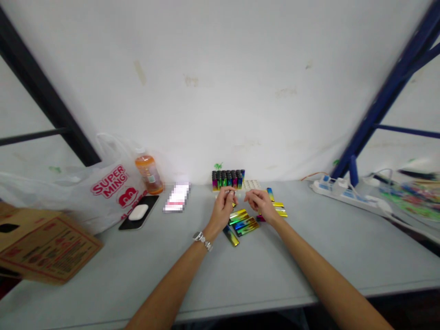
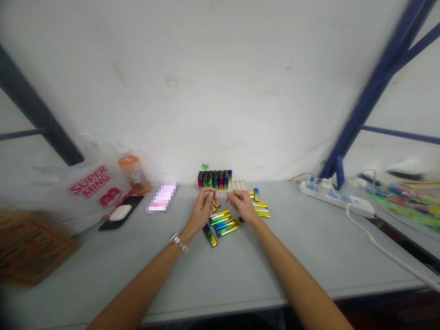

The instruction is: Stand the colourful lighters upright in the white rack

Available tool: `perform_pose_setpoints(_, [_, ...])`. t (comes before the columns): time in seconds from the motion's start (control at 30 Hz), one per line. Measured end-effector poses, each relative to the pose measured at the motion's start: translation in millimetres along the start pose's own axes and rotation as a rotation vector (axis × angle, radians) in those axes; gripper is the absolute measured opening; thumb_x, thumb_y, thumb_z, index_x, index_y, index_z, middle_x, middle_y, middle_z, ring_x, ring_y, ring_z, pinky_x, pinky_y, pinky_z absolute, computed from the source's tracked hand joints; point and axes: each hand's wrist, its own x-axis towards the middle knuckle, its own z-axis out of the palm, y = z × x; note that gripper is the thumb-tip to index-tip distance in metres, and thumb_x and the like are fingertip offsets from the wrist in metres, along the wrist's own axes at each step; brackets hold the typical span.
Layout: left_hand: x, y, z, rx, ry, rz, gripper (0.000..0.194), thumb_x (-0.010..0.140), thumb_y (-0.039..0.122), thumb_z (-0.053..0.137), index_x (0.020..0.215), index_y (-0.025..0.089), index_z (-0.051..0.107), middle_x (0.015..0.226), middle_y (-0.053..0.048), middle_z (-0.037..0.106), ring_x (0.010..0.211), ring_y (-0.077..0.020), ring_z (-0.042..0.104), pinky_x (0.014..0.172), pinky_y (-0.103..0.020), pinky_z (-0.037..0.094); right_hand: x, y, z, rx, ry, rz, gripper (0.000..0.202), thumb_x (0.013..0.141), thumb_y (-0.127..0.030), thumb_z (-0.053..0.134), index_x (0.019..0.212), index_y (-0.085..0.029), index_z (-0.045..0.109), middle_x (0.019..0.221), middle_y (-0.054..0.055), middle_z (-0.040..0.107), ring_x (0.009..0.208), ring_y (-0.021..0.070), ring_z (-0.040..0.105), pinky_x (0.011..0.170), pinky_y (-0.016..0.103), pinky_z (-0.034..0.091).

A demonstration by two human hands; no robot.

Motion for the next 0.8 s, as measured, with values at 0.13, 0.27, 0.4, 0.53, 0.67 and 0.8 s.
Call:
perform_pose_setpoints(0.13, [-4,2,5.3,-0.032,-0.023,-0.099,0.057,0.087,0.070,0.043,0.083,0.016,0.061,0.047,0.006,0.042,0.043,-0.0082,0.038,0.045,-0.022,0.029,-4,5,8,-0.144,0.008,-0.089,0.044,0.082,-0.059,0.054,0.063,-0.019,0.057,0.051,-0.005,0.038,0.048,0.0103,0.033,0.048,0.025,0.026])
perform_pose_setpoints(0.27, [-4,3,7.1,-0.008,0.046,-0.182,0.065,0.085,0.072,0.041,0.056,0.016,0.057,0.040,0.006,0.034,0.039,-0.0073,0.031,0.043,-0.024,0.023,-7,11,14,-0.211,-0.016,-0.116,0.045,0.086,-0.056,0.053,0.061,-0.019,0.052,0.054,-0.004,0.039,0.051,0.0104,0.034,0.050,0.025,0.027])
perform_pose_setpoints(0.4, [-1,2,7.4,-0.012,0.091,-0.200,0.059,0.085,0.063,0.047,0.050,0.017,0.054,0.041,0.005,0.034,0.041,-0.0077,0.033,0.043,-0.024,0.025,-7,17,17,-0.248,-0.034,-0.122,0.043,0.088,-0.052,0.052,0.061,-0.019,0.052,0.054,-0.005,0.039,0.052,0.0105,0.035,0.051,0.025,0.026])
perform_pose_setpoints(0.53, [0,1,7.4,-0.011,0.109,-0.194,0.051,0.086,0.052,0.046,0.049,0.017,0.053,0.043,0.003,0.038,0.043,-0.0081,0.035,0.045,-0.023,0.028,-7,19,18,-0.288,-0.021,-0.137,0.040,0.089,-0.048,0.051,0.061,-0.019,0.052,0.054,-0.004,0.039,0.052,0.0108,0.036,0.051,0.025,0.027])
perform_pose_setpoints(0.67, [0,2,7.1,-0.008,0.098,-0.199,0.046,0.084,0.046,0.046,0.049,0.017,0.052,0.043,0.004,0.039,0.042,-0.0075,0.034,0.044,-0.022,0.026,-8,17,18,-0.305,-0.016,-0.126,0.038,0.088,-0.045,0.050,0.061,-0.018,0.053,0.054,-0.004,0.040,0.052,0.0109,0.037,0.051,0.024,0.026])
perform_pose_setpoints(0.8, [-1,5,7.8,-0.034,0.091,-0.205,0.044,0.081,0.045,0.048,0.048,0.017,0.052,0.041,0.004,0.036,0.042,-0.0072,0.033,0.043,-0.021,0.024,-7,18,18,-0.309,-0.012,-0.135,0.038,0.088,-0.044,0.051,0.062,-0.018,0.054,0.054,-0.004,0.041,0.053,0.0107,0.038,0.051,0.024,0.027])
